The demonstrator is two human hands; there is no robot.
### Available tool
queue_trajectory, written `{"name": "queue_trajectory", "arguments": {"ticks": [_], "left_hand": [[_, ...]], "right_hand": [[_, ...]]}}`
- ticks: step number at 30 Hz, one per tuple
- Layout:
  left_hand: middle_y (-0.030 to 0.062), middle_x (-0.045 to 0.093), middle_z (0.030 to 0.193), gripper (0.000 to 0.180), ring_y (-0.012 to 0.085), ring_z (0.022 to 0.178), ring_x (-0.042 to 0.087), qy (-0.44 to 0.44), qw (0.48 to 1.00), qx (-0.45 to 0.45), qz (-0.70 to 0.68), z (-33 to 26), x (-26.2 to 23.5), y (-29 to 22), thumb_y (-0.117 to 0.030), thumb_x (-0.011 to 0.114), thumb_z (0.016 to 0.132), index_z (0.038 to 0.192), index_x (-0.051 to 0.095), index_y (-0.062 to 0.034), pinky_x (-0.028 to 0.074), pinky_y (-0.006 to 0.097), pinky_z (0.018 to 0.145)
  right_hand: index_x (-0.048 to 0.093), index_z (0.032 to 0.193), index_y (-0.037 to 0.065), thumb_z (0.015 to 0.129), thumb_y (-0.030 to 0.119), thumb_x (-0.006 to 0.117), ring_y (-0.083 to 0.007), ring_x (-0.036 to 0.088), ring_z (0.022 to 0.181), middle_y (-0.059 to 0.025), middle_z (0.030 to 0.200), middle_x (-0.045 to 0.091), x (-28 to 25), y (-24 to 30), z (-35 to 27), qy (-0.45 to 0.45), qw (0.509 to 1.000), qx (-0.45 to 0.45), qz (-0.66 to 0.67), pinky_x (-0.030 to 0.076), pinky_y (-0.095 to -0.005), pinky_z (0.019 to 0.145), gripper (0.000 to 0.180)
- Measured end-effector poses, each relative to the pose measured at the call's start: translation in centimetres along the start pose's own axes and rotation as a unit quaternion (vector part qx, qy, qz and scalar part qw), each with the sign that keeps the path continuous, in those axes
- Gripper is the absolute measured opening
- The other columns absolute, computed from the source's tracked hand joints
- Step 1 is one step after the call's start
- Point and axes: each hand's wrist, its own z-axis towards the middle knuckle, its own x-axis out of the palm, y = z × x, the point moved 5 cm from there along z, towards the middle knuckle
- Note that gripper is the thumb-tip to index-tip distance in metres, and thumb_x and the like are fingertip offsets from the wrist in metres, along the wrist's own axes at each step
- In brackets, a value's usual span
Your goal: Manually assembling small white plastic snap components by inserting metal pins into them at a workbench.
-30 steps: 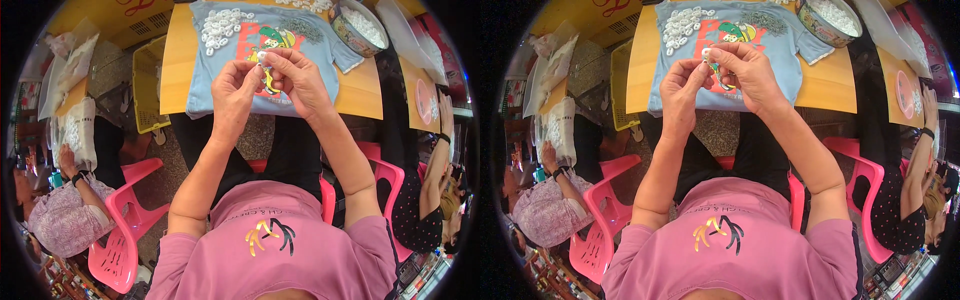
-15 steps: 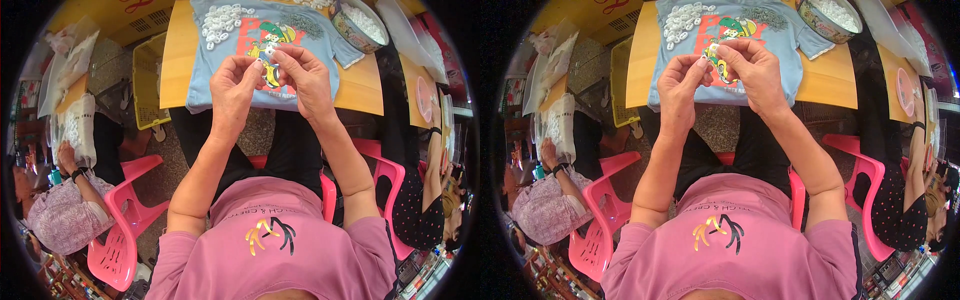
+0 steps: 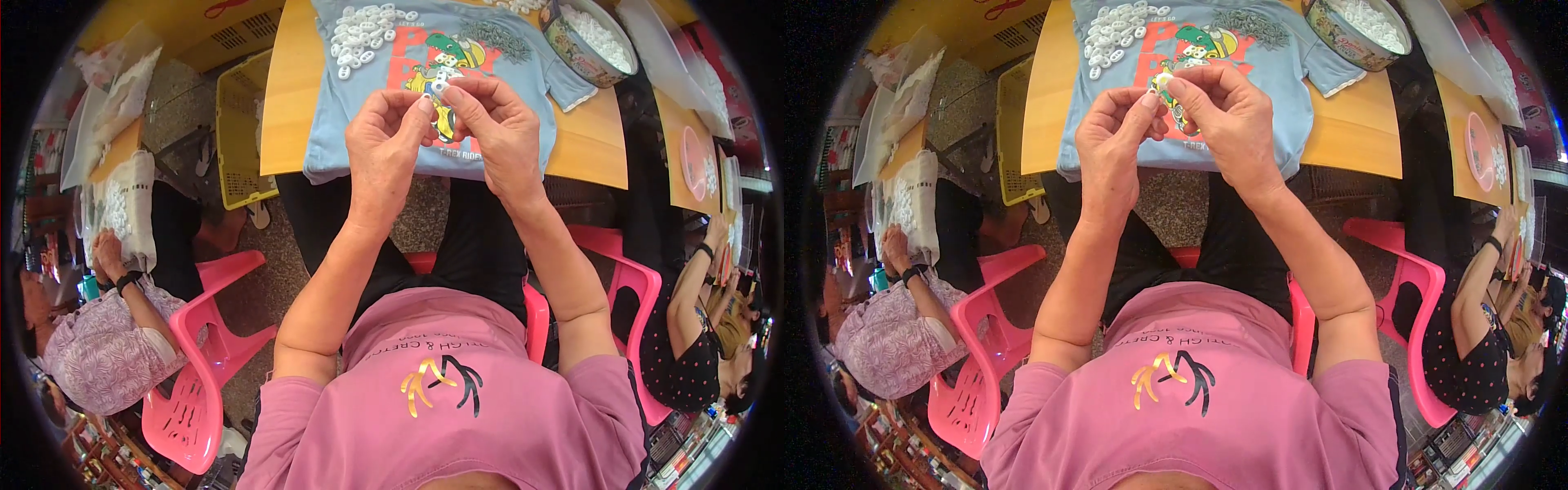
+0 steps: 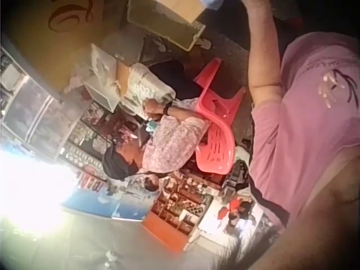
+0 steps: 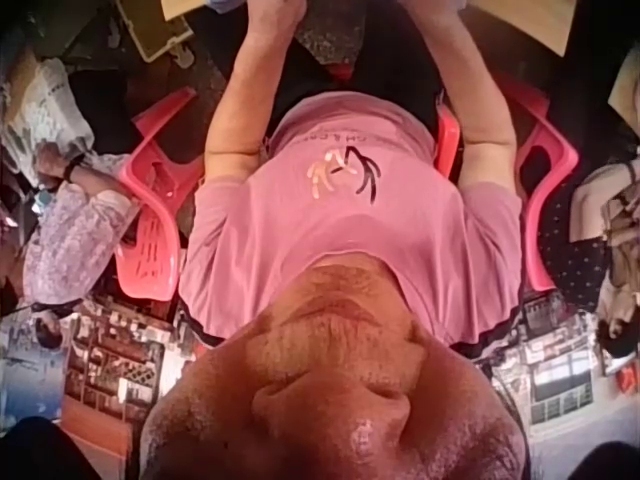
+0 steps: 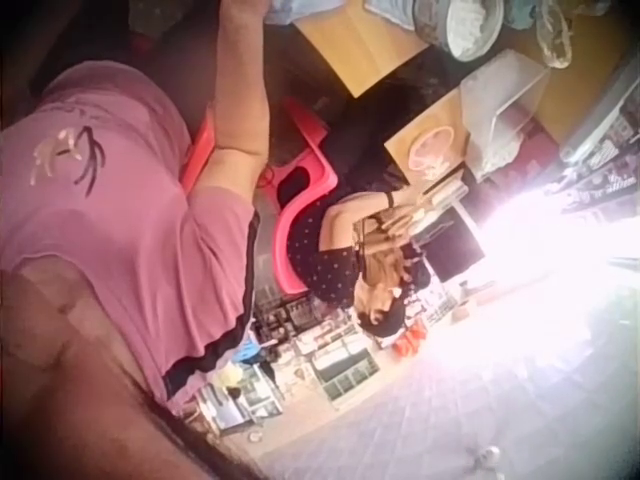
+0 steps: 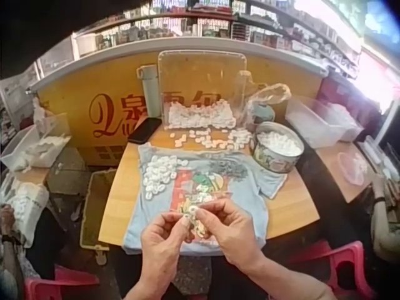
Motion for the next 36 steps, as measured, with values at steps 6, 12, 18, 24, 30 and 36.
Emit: {"name": "queue_trajectory", "arguments": {"ticks": [6,12,18,24,30,36], "left_hand": [[0.0071,0.066,0.082,0.015,0.0106,0.070,0.062,0.008,1.000,0.008,0.001,0.0,0.2,-0.3,-0.010,0.065,0.091,0.094,0.061,0.0044,0.050,0.024,0.064],[0.0067,0.066,0.079,0.014,0.0112,0.068,0.063,-0.013,1.000,0.001,-0.019,-0.1,0.5,-0.1,-0.009,0.066,0.091,0.093,0.063,0.0046,0.052,0.025,0.062],[0.0051,0.066,0.086,0.015,0.0096,0.077,0.062,-0.005,1.000,0.030,-0.007,0.0,0.1,0.3,-0.009,0.066,0.091,0.099,0.062,0.0025,0.051,0.023,0.071],[0.0058,0.059,0.113,0.022,0.0121,0.099,0.057,0.064,0.995,0.066,-0.034,-0.4,0.3,0.3,-0.013,0.062,0.094,0.112,0.061,-0.0003,0.047,0.027,0.085],[0.0094,0.053,0.123,0.046,0.0188,0.117,0.049,0.125,0.987,0.102,0.000,-0.9,0.1,0.5,-0.037,0.058,0.096,0.124,0.058,-0.0004,0.040,0.032,0.098],[0.0089,0.054,0.118,0.043,0.0198,0.114,0.050,0.133,0.983,0.087,-0.090,-1.1,-0.5,0.2,-0.038,0.063,0.092,0.113,0.063,-0.0008,0.036,0.034,0.102]], "right_hand": [[0.065,0.101,-0.002,0.088,0.008,0.069,-0.0074,0.058,0.066,-0.0054,0.087,0.067,0.4,0.3,-0.3,0.006,0.998,-0.017,-0.056,0.048,-0.0214,0.059,0.017],[0.065,0.100,-0.002,0.089,0.008,0.068,-0.0099,0.063,0.074,-0.0066,0.088,0.068,0.4,0.0,-0.2,0.012,0.999,-0.043,-0.017,0.050,-0.0215,0.066,0.015],[0.062,0.104,-0.001,0.091,0.008,0.066,-0.0119,0.064,0.080,-0.0078,0.094,0.068,0.7,-0.8,-0.2,0.020,0.997,0.013,0.076,0.053,-0.0247,0.075,0.016],[0.063,0.104,0.001,0.093,0.010,0.062,-0.0121,0.063,0.085,-0.0069,0.098,0.066,0.7,-0.6,-0.6,0.049,0.974,0.104,0.196,0.053,-0.0281,0.078,0.014],[0.048,0.115,0.006,0.092,0.004,0.061,-0.0165,0.063,0.097,-0.0082,0.107,0.062,2.7,-0.1,-1.8,0.094,0.942,0.141,0.291,0.052,-0.0325,0.085,0.027],[0.037,0.130,0.006,0.089,0.003,0.064,-0.0170,0.061,0.104,-0.0077,0.110,0.061,3.7,0.1,-2.3,0.100,0.929,0.175,0.310,0.052,-0.0338,0.088,0.049]]}}
